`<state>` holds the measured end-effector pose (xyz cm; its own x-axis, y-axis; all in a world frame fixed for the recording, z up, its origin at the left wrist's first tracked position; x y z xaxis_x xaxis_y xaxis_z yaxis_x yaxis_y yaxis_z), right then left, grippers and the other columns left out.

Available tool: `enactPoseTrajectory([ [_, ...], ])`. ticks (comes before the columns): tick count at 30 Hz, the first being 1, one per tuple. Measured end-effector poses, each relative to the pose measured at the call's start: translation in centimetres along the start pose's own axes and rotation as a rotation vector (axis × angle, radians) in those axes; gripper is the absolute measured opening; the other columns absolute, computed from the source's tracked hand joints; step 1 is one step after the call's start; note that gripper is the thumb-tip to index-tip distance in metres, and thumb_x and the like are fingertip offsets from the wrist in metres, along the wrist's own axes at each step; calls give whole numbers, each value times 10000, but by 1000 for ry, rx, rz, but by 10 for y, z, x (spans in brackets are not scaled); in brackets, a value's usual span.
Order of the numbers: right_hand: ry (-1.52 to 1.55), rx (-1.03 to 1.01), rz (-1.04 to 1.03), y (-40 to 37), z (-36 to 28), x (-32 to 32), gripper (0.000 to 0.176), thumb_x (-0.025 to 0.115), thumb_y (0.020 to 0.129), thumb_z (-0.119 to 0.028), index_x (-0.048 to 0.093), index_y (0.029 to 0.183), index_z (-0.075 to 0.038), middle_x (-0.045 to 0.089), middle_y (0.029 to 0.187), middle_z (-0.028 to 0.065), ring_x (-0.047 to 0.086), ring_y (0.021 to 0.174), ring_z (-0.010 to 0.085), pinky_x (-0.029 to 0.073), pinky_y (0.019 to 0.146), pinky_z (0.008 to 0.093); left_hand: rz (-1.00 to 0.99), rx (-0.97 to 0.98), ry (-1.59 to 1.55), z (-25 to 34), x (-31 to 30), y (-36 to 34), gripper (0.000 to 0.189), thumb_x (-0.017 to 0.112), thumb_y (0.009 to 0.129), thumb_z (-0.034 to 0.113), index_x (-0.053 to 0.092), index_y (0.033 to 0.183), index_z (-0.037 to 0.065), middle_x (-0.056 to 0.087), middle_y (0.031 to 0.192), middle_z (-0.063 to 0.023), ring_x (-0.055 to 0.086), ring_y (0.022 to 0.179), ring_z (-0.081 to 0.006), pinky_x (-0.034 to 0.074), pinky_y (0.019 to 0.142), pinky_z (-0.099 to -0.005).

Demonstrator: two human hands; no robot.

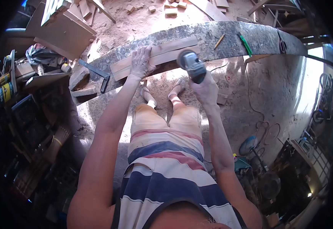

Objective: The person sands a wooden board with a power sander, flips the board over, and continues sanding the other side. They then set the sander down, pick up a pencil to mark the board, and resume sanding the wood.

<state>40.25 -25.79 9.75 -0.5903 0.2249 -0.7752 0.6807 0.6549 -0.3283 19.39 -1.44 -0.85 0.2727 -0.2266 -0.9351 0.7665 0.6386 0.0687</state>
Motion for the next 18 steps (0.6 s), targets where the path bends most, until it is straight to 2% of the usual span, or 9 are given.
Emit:
enactPoseTrajectory([
  [3, -98, -137, -122, 14, -33, 15, 649, 938, 840, -392, 634, 1302, -52, 774, 1175, 223, 803, 1038, 443, 654, 877, 552, -24, 14, 8, 1, -2, 0, 1123, 999, 670, 480, 498, 1610, 125, 635, 1469, -126, 605, 1388, -328, 447, 1175, -514],
  [6, -169, -349, -116, 27, -54, 23, 613, 937, 847, -355, 602, 1265, -55, 738, 1071, 194, 793, 991, 433, 651, 853, 555, -28, 20, 51, -2, 4, 0, 1136, 996, 664, 484, 494, 1616, 120, 634, 1475, -127, 605, 1397, -322, 451, 1175, -509],
  [9, -242, -339, -137, 43, -52, 15, 603, 938, 850, -351, 593, 1247, -55, 727, 1058, 186, 789, 982, 436, 650, 850, 558, -14, 6, -12, 0, 0, -1, 1151, 998, 657, 490, 491, 1621, 117, 634, 1474, -125, 604, 1403, -317, 454, 1173, -508],
  [13, -184, -191, -124, 60, -33, -8, 594, 943, 841, -365, 638, 1250, -62, 771, 1100, 225, 792, 1014, 462, 633, 865, 582, -19, 3, -71, 0, -2, -2, 1104, 989, 694, 477, 494, 1613, 115, 624, 1496, -120, 602, 1403, -340, 446, 1179, -523],
  [14, -204, -124, -110, 63, -30, -14, 541, 911, 875, -378, 682, 1255, -69, 818, 1100, 227, 807, 1035, 466, 623, 897, 575, -44, -9, -44, 0, -1, -1, 1124, 997, 684, 470, 485, 1620, 117, 623, 1498, -117, 598, 1416, -336, 452, 1179, -519],
  [18, -194, -70, -74, 74, -12, -15, 582, 902, 873, -420, 676, 1263, -52, 818, 1090, 252, 804, 1050, 473, 618, 918, 570, -43, 15, 22, -1, 0, -1, 1113, 991, 695, 444, 463, 1616, 112, 622, 1452, -126, 599, 1416, -329, 455, 1182, -492],
])
Point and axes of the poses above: each hand's wrist, its own y-axis towards the middle knuckle, its own x-axis out of the palm, z = x × y, the point moved 6 cm from there along y, towards the middle knuckle
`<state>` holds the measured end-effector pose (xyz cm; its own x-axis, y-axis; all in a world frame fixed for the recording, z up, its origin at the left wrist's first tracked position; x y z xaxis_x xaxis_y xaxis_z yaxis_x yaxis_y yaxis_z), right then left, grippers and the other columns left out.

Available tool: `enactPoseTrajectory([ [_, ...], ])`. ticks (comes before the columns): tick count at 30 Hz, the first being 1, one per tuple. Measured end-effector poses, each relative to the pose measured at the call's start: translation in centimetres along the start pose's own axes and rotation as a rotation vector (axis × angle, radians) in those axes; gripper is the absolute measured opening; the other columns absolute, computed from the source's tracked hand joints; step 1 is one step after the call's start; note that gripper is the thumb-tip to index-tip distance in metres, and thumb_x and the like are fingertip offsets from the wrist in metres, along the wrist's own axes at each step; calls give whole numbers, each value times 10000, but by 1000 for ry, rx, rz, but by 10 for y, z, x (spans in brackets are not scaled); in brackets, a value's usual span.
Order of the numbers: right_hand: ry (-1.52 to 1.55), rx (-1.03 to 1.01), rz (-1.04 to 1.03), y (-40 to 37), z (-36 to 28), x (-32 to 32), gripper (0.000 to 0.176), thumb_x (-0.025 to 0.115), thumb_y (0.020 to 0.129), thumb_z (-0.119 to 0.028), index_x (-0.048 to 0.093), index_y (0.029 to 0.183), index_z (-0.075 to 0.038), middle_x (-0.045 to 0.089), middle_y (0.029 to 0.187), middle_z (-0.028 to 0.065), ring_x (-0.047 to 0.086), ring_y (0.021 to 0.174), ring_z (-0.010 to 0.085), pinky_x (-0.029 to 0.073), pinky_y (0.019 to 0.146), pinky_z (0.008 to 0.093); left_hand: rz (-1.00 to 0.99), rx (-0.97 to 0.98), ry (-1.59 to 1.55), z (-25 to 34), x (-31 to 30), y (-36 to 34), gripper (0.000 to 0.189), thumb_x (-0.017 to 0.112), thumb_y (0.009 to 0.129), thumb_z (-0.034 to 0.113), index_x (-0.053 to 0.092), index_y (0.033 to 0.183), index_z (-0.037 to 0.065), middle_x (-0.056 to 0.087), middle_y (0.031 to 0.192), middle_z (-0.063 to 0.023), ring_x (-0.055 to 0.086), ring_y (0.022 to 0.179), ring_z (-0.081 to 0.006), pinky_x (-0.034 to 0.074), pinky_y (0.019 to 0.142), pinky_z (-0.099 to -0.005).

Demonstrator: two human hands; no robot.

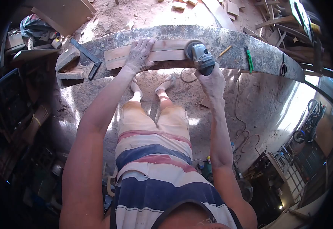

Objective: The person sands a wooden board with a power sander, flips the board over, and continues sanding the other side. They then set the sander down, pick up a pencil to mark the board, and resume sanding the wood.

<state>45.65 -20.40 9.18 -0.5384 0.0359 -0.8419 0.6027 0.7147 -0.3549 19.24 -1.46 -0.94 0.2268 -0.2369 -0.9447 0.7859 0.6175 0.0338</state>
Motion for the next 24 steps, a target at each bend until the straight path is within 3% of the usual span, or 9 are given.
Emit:
enactPoseTrajectory([
  [6, 24, -66, -62, -9, -18, 8, 601, 904, 868, -420, 678, 1275, -41, 824, 1105, 243, 806, 1059, 470, 618, 927, 571, 9, -1, -4, 2, -1, 1, 1130, 1004, 674, 431, 462, 1613, 111, 622, 1487, -125, 599, 1434, -333, 457, 1184, -494],
  [15, 45, 35, -29, -13, -8, 5, 572, 897, 871, -424, 671, 1230, -41, 810, 1073, 238, 805, 1016, 472, 620, 906, 577, 5, -9, -23, -2, 0, 0, 1120, 1009, 665, 444, 487, 1599, 112, 626, 1489, -124, 610, 1424, -327, 466, 1178, -493],
  [18, 14, -53, -34, -17, -17, 6, 585, 900, 863, -440, 671, 1221, -39, 811, 1068, 242, 806, 1008, 469, 620, 903, 569, 0, 7, -8, -1, 1, 0, 1123, 1005, 668, 442, 480, 1605, 115, 626, 1485, -125, 613, 1415, -328, 469, 1171, -493],
  [24, 67, 63, -15, -11, 5, 6, 592, 890, 867, -456, 663, 1216, -34, 806, 1064, 256, 795, 1025, 495, 614, 905, 581, 21, 0, -42, 0, -1, 0, 1120, 998, 676, 410, 464, 1617, 121, 623, 1479, -127, 615, 1401, -335, 470, 1159, -496],
])
Point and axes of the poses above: each hand's wrist, its own y-axis towards the middle knuckle, its own x-axis out of the palm, z = x × y, the point moved 6 cm from there along y, towards the middle knuckle
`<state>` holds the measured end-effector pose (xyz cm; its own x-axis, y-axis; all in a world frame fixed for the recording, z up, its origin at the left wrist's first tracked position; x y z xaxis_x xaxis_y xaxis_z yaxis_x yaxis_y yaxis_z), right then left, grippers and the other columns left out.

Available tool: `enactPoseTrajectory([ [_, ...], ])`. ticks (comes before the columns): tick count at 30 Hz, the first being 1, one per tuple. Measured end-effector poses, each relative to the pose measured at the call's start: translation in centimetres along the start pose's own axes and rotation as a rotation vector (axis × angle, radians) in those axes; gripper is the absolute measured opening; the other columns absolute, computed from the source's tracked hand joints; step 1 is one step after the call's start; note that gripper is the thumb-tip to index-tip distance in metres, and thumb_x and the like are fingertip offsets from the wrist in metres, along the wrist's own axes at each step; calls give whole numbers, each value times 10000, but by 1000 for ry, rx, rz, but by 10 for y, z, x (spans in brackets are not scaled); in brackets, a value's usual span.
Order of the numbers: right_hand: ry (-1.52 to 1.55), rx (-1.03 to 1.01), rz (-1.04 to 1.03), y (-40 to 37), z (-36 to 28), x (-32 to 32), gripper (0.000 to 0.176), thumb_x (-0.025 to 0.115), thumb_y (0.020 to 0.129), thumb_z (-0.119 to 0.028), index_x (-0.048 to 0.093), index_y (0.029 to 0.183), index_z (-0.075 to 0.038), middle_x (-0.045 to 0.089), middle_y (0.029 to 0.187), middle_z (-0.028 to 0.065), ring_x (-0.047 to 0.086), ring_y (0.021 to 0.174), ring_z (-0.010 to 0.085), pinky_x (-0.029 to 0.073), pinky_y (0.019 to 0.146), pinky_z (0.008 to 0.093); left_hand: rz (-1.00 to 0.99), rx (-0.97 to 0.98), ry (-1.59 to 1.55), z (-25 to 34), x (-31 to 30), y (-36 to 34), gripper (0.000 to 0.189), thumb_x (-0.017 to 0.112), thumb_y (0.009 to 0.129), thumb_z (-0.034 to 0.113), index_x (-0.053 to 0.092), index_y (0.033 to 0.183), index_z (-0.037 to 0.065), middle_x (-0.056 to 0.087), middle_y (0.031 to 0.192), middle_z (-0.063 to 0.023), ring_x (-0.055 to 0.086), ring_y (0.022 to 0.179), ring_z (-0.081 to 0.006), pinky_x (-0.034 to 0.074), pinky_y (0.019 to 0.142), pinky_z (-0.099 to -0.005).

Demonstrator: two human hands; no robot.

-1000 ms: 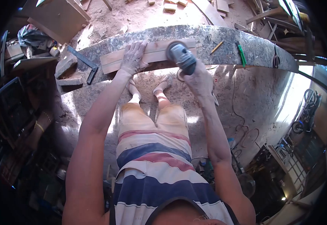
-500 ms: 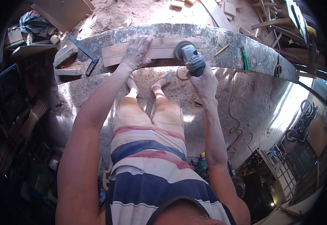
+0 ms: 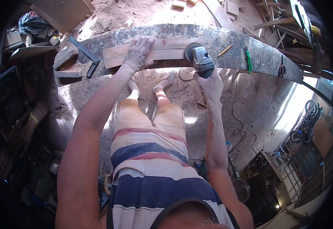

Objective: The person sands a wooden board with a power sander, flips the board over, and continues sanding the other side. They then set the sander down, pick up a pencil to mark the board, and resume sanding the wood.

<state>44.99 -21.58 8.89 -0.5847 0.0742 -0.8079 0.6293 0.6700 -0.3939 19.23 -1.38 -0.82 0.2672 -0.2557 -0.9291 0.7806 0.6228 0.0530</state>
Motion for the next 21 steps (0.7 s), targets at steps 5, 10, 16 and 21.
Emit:
enactPoseTrajectory([
  [5, -21, -63, -10, -4, -15, 5, 604, 901, 857, -464, 664, 1204, -30, 806, 1057, 262, 798, 1030, 489, 611, 914, 582, -17, 3, 17, 1, 1, -2, 1120, 997, 673, 402, 464, 1617, 121, 623, 1480, -126, 614, 1405, -335, 465, 1164, -492],
  [10, -21, 4, -10, -1, -4, -3, 602, 910, 852, -454, 672, 1198, -23, 813, 1064, 261, 802, 1031, 485, 614, 927, 583, -11, -2, 3, 2, -1, 0, 1115, 996, 670, 403, 469, 1611, 120, 624, 1484, -124, 611, 1417, -335, 463, 1170, -492],
  [16, -9, -12, 21, -6, -13, -3, 601, 900, 872, -425, 687, 1270, -29, 816, 1077, 248, 808, 1030, 473, 621, 924, 566, -22, -16, 6, 2, -1, 0, 1134, 1000, 681, 412, 456, 1631, 117, 625, 1486, -118, 609, 1421, -325, 462, 1177, -488],
  [21, -122, -189, -39, -12, -48, 6, 540, 885, 896, -400, 695, 1248, -37, 821, 1110, 230, 812, 1047, 451, 621, 930, 542, -33, -10, 34, 2, 1, -3, 1173, 991, 654, 397, 456, 1660, 119, 626, 1482, -106, 617, 1402, -305, 470, 1164, -483],
])
Point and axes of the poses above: each hand's wrist, its own y-axis towards the middle knuckle, its own x-axis out of the palm, z = x × y, the point moved 6 cm from there along y, towards the middle knuckle
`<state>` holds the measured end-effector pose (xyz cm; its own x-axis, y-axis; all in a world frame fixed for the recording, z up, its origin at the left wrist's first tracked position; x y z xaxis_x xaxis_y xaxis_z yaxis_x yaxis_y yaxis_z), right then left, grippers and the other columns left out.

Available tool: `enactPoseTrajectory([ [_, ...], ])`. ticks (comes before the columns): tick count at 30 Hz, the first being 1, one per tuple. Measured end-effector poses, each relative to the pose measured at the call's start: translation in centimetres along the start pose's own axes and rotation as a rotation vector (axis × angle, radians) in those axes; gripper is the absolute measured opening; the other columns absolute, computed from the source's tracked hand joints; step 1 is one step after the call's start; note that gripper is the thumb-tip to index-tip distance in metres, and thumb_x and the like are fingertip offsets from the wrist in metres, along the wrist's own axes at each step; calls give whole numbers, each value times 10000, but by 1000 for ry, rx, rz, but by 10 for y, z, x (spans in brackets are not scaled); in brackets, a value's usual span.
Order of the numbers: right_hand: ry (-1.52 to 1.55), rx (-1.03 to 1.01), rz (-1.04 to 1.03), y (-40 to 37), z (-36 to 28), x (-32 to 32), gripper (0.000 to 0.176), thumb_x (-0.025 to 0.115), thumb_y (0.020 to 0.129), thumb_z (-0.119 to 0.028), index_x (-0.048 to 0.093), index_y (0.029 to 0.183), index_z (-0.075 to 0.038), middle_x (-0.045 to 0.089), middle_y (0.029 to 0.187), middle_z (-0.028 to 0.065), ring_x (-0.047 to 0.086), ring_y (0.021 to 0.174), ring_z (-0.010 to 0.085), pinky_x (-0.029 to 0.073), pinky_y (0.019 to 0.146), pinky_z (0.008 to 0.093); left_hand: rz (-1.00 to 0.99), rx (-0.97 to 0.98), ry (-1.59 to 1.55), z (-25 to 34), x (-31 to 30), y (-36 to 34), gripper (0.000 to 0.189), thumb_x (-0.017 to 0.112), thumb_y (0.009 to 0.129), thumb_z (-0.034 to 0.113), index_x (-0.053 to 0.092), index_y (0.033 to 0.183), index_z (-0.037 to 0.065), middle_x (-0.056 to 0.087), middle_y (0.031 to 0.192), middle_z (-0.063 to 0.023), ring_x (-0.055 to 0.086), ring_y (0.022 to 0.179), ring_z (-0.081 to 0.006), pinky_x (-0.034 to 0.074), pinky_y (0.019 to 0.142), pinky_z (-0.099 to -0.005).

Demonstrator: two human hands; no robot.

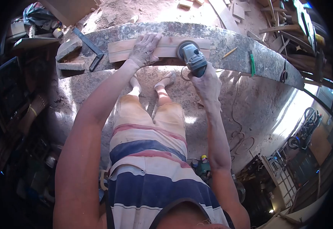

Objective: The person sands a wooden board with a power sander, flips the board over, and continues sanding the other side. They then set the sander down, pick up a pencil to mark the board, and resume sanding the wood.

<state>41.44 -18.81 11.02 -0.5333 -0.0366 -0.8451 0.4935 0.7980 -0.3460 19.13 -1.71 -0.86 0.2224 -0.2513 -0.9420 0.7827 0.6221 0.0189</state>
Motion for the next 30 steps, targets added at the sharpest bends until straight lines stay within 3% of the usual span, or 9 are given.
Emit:
enactPoseTrajectory([
  [7, 9, 179, -1, -1, 18, -9, 590, 892, 868, -377, 676, 1309, -50, 804, 1173, 242, 792, 1068, 491, 613, 942, 578, -3, -9, -35, -3, 0, 0, 1161, 966, 650, 334, 446, 1664, 112, 611, 1504, -110, 584, 1443, -298, 450, 1200, -482],
  [14, -50, -10, -30, 1, -6, 1, 590, 895, 870, -412, 673, 1285, -56, 796, 1188, 244, 789, 1096, 480, 614, 942, 573, -16, 7, -24, 0, -3, 0, 1116, 954, 688, 358, 451, 1653, 110, 606, 1527, -119, 580, 1449, -306, 445, 1204, -486],
  [21, 13, 232, -3, 5, 26, -13, 595, 878, 877, -418, 663, 1262, -18, 818, 1085, 255, 806, 1057, 476, 615, 942, 569, -18, -6, 2, -1, 1, -1, 1111, 966, 694, 391, 462, 1644, 112, 620, 1511, -114, 593, 1436, -303, 452, 1192, -484],
  [28, 19, -10, -12, 14, 1, -4, 593, 883, 875, -431, 659, 1247, -27, 795, 1128, 250, 792, 1056, 474, 610, 935, 571, 6, 0, 0, -1, 4, 0, 1146, 987, 661, 368, 460, 1647, 117, 627, 1491, -103, 611, 1424, -301, 468, 1179, -481],
  [30, 43, 61, -14, 18, 11, -9, 600, 888, 866, -430, 661, 1250, -28, 795, 1137, 248, 792, 1059, 474, 610, 935, 571, -6, -6, 11, -2, 2, 0, 1153, 989, 653, 362, 459, 1647, 116, 626, 1491, -102, 611, 1428, -304, 470, 1179, -480],
])
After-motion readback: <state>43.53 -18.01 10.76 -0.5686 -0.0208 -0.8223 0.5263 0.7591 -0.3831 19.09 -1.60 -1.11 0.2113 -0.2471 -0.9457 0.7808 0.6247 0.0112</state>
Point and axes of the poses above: each hand's wrist, its own y-axis towards the middle knuckle, its own x-axis out of the palm, z = x × y, the point moved 6 cm from there along y, towards the middle knuckle
